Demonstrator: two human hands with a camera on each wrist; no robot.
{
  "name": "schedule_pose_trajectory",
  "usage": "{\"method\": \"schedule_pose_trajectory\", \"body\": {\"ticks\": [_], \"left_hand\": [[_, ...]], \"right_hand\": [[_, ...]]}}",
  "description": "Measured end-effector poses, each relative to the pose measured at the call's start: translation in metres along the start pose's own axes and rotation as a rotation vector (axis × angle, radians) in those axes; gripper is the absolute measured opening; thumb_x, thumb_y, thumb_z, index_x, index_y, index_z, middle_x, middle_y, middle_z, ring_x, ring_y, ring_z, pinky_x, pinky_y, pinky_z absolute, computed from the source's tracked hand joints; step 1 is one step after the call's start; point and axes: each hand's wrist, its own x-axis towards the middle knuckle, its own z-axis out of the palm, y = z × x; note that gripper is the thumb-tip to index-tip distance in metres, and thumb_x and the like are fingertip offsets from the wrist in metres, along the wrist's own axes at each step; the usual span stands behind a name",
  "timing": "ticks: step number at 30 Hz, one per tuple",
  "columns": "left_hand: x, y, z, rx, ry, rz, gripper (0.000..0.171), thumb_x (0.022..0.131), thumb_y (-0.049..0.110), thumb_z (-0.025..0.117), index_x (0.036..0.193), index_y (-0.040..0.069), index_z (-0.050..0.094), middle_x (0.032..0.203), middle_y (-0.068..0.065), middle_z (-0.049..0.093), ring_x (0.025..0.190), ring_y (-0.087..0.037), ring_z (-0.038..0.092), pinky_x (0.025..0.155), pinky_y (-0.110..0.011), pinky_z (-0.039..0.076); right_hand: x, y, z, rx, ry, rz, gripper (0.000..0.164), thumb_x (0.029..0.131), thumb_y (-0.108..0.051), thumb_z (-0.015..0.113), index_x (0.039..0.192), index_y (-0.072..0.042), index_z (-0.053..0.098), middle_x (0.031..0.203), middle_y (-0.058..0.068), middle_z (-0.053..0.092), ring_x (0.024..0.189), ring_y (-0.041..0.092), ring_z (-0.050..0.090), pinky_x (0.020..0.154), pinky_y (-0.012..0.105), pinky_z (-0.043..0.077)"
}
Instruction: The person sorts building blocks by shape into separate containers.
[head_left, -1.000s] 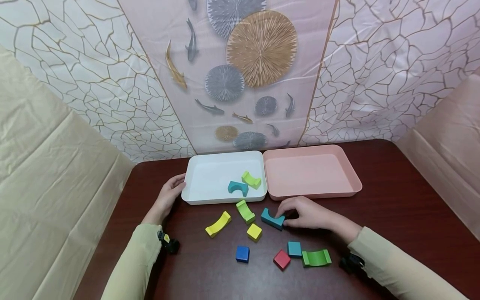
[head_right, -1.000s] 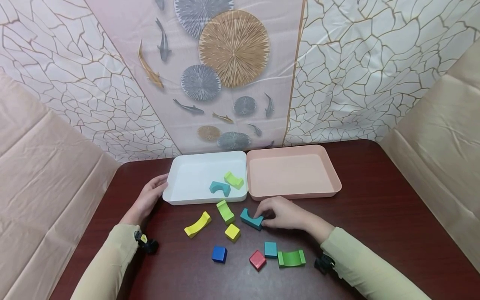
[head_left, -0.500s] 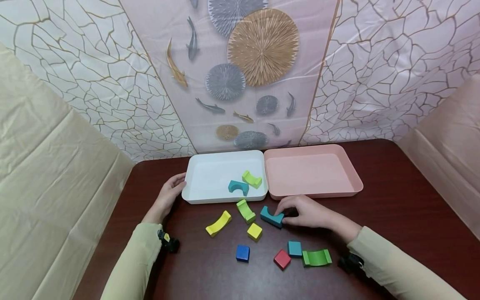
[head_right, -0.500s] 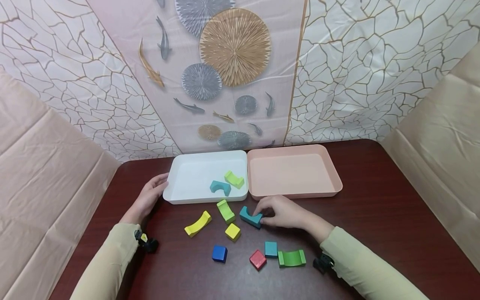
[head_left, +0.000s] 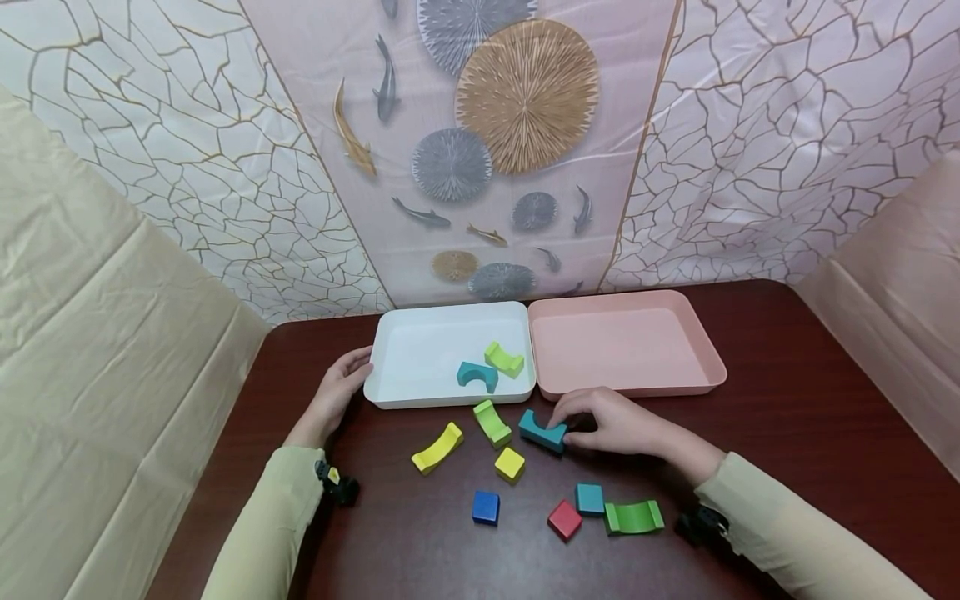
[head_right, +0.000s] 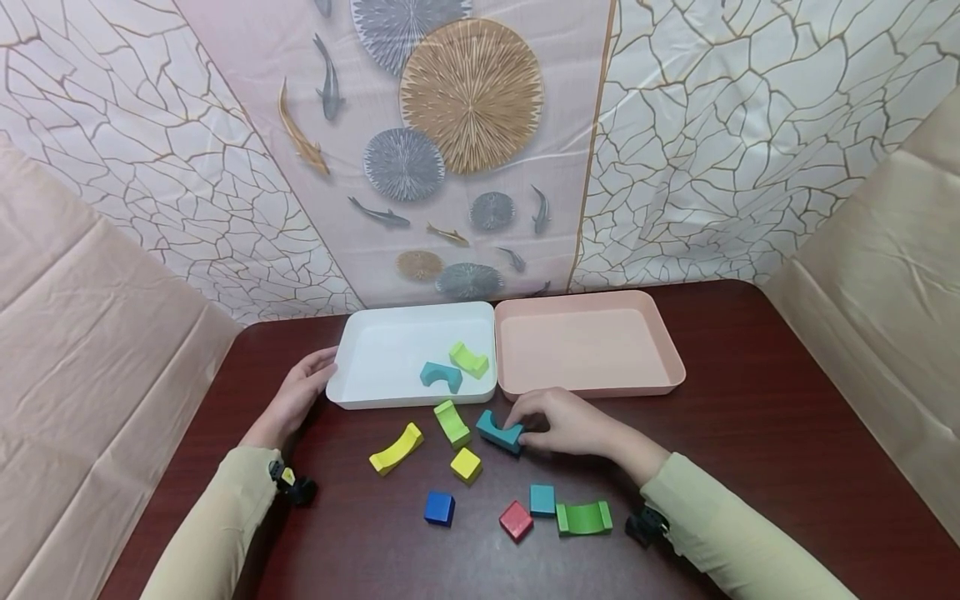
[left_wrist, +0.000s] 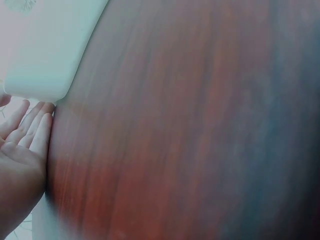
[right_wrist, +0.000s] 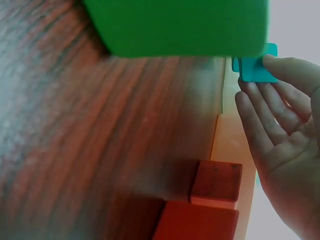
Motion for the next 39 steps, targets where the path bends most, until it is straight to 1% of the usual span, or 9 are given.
{"method": "schedule_pose_trajectory", "body": {"ticks": [7, 13, 20, 30, 35, 39], "left_hand": [[-0.001, 0.000, 0.001, 0.007, -0.002, -0.003, 0.057, 0.115, 0.020, 0.048, 0.166, 0.001, 0.029, 0.170, -0.023, 0.036, 0.154, -0.033, 0.039, 0.092, -0.005, 0.045], [-0.001, -0.001, 0.001, 0.011, 0.000, -0.002, 0.057, 0.115, 0.020, 0.047, 0.166, 0.002, 0.029, 0.169, -0.023, 0.036, 0.153, -0.033, 0.040, 0.092, -0.005, 0.045], [-0.002, -0.001, 0.001, 0.010, 0.001, 0.001, 0.057, 0.115, 0.020, 0.047, 0.166, 0.002, 0.029, 0.169, -0.022, 0.036, 0.153, -0.033, 0.040, 0.093, -0.005, 0.045], [-0.002, -0.001, 0.001, 0.010, -0.002, 0.000, 0.057, 0.115, 0.020, 0.047, 0.166, 0.002, 0.029, 0.170, -0.023, 0.036, 0.154, -0.034, 0.039, 0.092, -0.005, 0.045], [-0.002, 0.000, 0.001, 0.012, -0.003, 0.003, 0.057, 0.115, 0.020, 0.047, 0.166, 0.001, 0.029, 0.170, -0.023, 0.035, 0.154, -0.034, 0.039, 0.092, -0.005, 0.045], [-0.001, 0.001, 0.001, 0.016, -0.002, 0.004, 0.057, 0.115, 0.020, 0.047, 0.166, 0.002, 0.029, 0.170, -0.023, 0.036, 0.154, -0.034, 0.039, 0.092, -0.005, 0.045]], "right_hand": [[0.002, -0.007, -0.002, -0.005, 0.017, -0.038, 0.020, 0.094, -0.007, 0.079, 0.111, -0.019, 0.081, 0.111, -0.005, 0.077, 0.106, 0.012, 0.069, 0.097, 0.037, 0.060], [0.005, -0.012, -0.003, -0.025, 0.030, -0.050, 0.022, 0.094, -0.006, 0.079, 0.110, -0.020, 0.081, 0.112, -0.006, 0.077, 0.110, 0.014, 0.069, 0.101, 0.040, 0.058], [0.010, -0.016, -0.004, 0.000, 0.041, -0.042, 0.023, 0.094, -0.007, 0.080, 0.111, -0.021, 0.081, 0.112, -0.008, 0.078, 0.111, 0.014, 0.068, 0.103, 0.039, 0.058], [0.020, -0.023, -0.007, 0.018, 0.089, -0.014, 0.021, 0.095, -0.008, 0.080, 0.112, -0.019, 0.081, 0.115, -0.003, 0.078, 0.107, 0.013, 0.069, 0.100, 0.037, 0.060], [0.026, -0.024, -0.007, 0.027, 0.123, 0.005, 0.020, 0.095, -0.007, 0.079, 0.112, -0.016, 0.081, 0.115, 0.000, 0.078, 0.107, 0.016, 0.071, 0.098, 0.039, 0.062], [0.032, -0.028, -0.009, 0.041, 0.128, 0.018, 0.019, 0.095, -0.007, 0.079, 0.112, -0.014, 0.081, 0.115, 0.003, 0.078, 0.108, 0.020, 0.071, 0.095, 0.041, 0.063]]}}
